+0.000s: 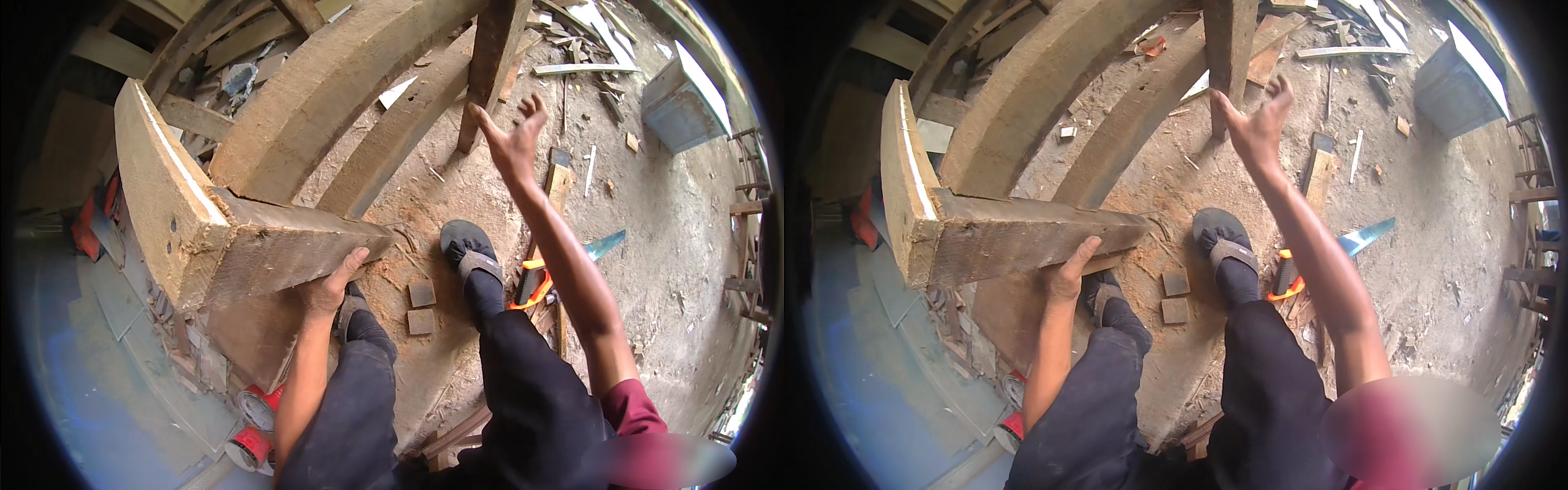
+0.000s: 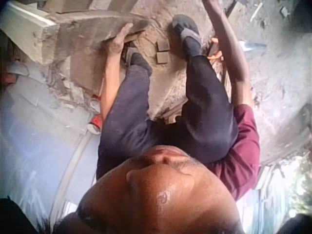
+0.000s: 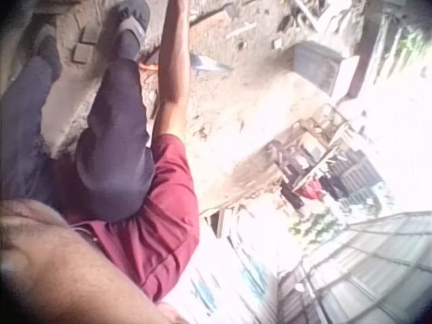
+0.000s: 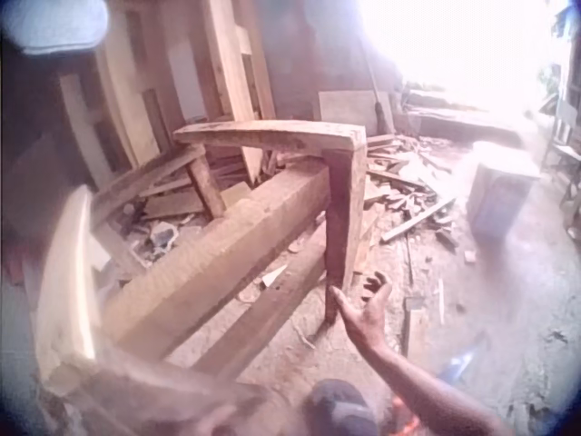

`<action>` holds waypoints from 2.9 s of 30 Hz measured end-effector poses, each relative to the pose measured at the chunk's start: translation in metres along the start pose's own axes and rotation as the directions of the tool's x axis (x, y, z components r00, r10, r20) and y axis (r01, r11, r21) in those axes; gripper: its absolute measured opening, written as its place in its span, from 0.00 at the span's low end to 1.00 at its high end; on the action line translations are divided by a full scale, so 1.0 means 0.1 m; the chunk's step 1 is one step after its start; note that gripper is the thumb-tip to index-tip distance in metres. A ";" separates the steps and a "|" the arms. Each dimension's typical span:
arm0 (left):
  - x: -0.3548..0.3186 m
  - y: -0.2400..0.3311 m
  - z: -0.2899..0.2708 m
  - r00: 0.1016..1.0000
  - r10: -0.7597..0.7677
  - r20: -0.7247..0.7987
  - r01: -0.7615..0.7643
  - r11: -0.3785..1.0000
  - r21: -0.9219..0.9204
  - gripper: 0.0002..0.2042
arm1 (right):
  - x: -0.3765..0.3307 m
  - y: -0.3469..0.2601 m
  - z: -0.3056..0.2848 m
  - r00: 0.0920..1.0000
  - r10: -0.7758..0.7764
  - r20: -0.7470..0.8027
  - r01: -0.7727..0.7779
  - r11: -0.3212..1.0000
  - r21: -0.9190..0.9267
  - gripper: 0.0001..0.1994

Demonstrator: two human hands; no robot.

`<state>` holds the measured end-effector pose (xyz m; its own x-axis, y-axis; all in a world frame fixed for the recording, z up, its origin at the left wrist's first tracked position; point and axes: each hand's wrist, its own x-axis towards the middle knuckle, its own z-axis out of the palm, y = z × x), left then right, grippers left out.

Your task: The person sits on the floor and uses a hand saw to cut a small wooden block placed on a larger wooden frame. After sawing, the person lifts the frame and adjusts its position.

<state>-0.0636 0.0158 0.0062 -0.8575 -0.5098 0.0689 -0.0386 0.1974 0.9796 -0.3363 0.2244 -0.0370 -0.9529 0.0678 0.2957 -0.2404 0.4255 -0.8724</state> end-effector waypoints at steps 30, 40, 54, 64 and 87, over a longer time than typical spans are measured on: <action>0.03 0.07 -0.02 0.997 -0.068 0.047 0.070 0.997 -0.044 0.24 | 1.10 0.00 -0.21 0.753 -0.366 0.546 0.373 0.922 0.104 0.38; 0.05 0.02 -0.05 0.999 0.006 0.050 -0.005 1.000 -0.023 0.23 | 1.11 -0.01 -0.20 0.713 -0.279 0.643 0.220 0.960 0.172 0.34; 0.07 0.00 -0.06 0.995 -0.060 0.079 0.065 0.996 -0.062 0.21 | 1.22 0.06 -0.16 0.686 -0.269 0.676 0.145 0.961 0.236 0.32; 0.08 0.08 -0.03 0.991 -0.062 0.114 0.069 0.996 -0.057 0.21 | 1.31 0.22 -0.17 0.660 -0.228 0.716 0.099 0.971 0.218 0.42; 0.03 -0.73 -0.05 0.905 -0.357 -0.232 0.111 0.724 -0.681 0.25 | 1.49 0.30 0.20 0.757 0.130 0.640 -0.607 0.501 0.616 0.17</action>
<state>-0.0603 -0.0043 -0.0642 -0.6432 -0.7260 -0.2434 0.2258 -0.4836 0.8457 -0.4892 0.2298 -0.0271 -0.8710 -0.4713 -0.1388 0.3443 -0.3840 -0.8567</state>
